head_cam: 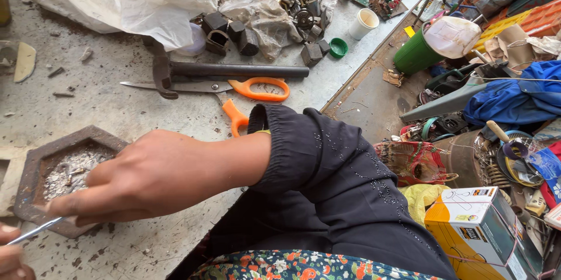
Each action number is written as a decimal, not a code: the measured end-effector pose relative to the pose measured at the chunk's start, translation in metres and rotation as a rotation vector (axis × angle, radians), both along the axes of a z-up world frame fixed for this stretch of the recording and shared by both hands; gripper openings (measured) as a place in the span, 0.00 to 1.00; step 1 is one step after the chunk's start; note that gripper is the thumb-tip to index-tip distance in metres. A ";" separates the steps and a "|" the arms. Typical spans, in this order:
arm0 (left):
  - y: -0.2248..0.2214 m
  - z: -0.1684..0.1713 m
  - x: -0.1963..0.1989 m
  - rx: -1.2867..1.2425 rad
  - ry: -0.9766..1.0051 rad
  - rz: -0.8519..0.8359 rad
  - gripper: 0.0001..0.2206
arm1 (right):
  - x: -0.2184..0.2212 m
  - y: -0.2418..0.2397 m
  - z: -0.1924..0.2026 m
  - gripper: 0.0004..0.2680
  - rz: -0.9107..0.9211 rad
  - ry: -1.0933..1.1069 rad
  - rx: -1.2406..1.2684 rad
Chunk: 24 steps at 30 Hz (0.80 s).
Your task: The person uses a screwdriver to adjust a small metal lock mechanism held in the left hand, repeatedly inserting and turning the tool. They also use a hammer to tap the screwdriver while working on the lock. The task continues with repeated adjustments and tapping.
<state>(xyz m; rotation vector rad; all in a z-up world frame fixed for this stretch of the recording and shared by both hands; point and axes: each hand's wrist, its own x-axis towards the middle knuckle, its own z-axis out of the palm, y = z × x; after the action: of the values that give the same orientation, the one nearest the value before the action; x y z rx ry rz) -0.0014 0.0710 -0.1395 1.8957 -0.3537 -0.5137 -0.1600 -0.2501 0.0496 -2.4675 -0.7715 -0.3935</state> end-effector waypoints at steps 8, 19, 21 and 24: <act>0.001 -0.004 -0.002 -0.031 0.012 -0.011 0.17 | -0.001 -0.013 0.023 0.09 0.096 0.276 0.254; 0.006 -0.001 0.005 -0.064 0.020 -0.022 0.19 | 0.004 -0.013 0.020 0.13 0.088 -0.046 0.062; 0.005 0.004 0.005 -0.074 0.018 -0.025 0.20 | 0.006 -0.013 0.018 0.13 0.078 -0.082 0.041; 0.001 0.019 0.004 -0.107 0.004 -0.032 0.20 | 0.008 -0.013 0.018 0.15 0.060 -0.121 0.020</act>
<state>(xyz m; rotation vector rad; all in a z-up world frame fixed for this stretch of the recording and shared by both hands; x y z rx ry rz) 0.0024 0.0715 -0.1202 1.7884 -0.4019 -0.5104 -0.1515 -0.2626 0.0674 -2.4133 -0.8847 -0.5288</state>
